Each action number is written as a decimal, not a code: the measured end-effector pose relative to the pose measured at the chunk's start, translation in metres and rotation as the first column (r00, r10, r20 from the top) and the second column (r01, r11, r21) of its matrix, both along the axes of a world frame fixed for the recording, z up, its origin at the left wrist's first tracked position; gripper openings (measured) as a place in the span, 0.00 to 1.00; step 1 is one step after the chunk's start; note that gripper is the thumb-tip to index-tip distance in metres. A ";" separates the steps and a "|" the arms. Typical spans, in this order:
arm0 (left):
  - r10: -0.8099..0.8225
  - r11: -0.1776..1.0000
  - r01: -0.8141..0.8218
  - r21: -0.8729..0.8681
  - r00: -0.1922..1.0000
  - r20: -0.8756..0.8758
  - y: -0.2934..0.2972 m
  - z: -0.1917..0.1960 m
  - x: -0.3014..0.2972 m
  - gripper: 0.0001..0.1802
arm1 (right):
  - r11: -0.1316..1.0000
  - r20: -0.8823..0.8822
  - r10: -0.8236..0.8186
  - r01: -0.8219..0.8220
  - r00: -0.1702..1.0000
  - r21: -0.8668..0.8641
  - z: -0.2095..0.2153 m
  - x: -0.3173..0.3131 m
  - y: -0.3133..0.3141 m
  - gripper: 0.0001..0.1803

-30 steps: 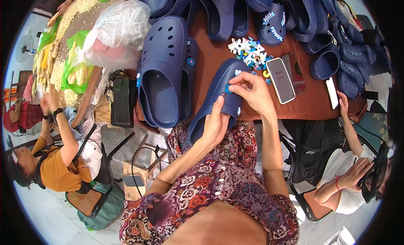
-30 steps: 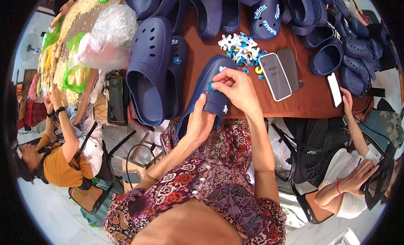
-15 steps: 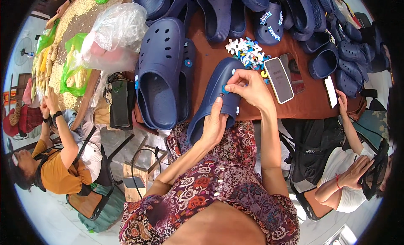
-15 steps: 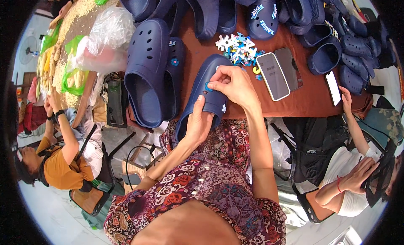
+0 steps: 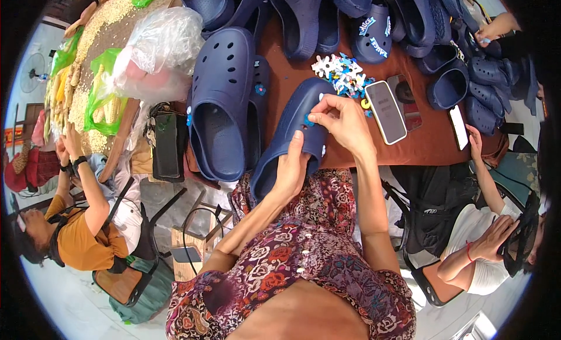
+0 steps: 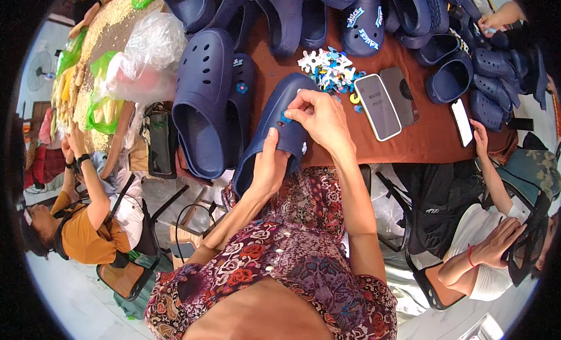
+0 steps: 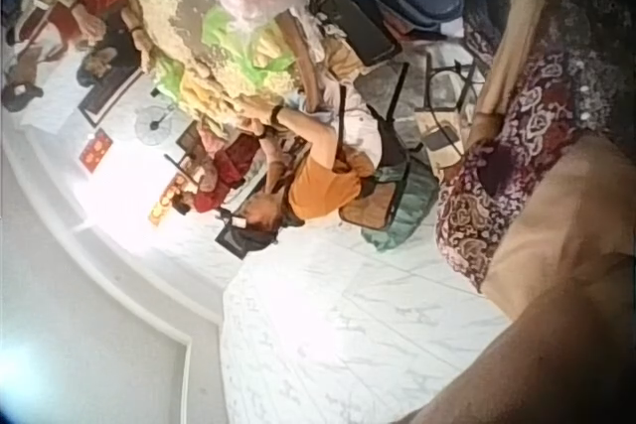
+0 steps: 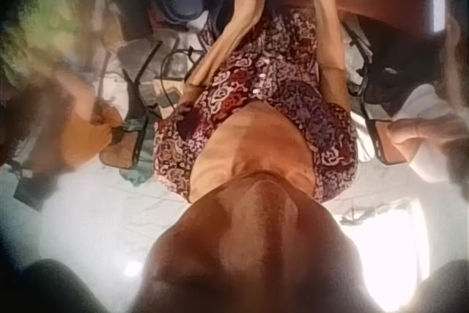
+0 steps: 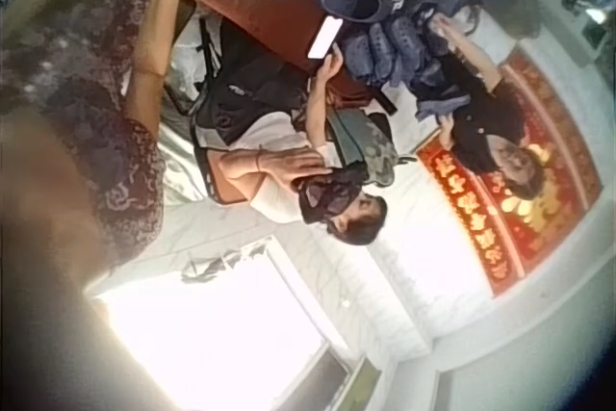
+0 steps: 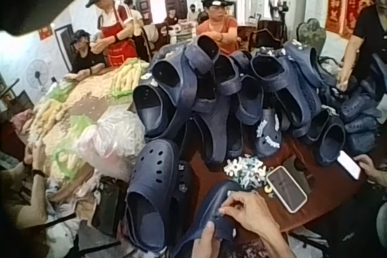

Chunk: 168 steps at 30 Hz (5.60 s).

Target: Insert decorative charms into the holes of plastic clog-style shoes.

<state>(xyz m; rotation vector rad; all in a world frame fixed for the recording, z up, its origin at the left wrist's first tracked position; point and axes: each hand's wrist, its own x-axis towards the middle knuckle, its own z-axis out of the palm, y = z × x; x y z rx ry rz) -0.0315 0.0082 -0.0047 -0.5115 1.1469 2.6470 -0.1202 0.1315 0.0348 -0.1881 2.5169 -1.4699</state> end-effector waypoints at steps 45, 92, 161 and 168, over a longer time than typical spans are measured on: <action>0.037 0.842 0.025 0.539 0.994 -0.104 0.009 0.043 -0.030 0.24 | 0.925 -0.058 -0.299 0.274 0.953 -0.264 -0.081 0.119 -0.011 0.25; 0.037 0.100 -0.686 -0.720 0.726 -0.687 -0.135 0.074 -0.008 0.15 | 0.850 -0.584 -0.526 0.399 0.618 -0.344 0.043 -0.231 0.067 0.22; -0.363 0.153 -0.288 -0.945 0.874 -0.325 -0.057 0.015 0.016 0.25 | 0.896 -0.404 -0.303 0.403 0.863 0.188 -0.082 0.031 0.039 0.13; -0.435 0.422 -0.173 -0.890 0.823 -0.366 -0.046 0.033 0.034 0.24 | 0.815 -0.546 -0.200 0.447 0.813 0.369 -0.095 0.012 0.040 0.16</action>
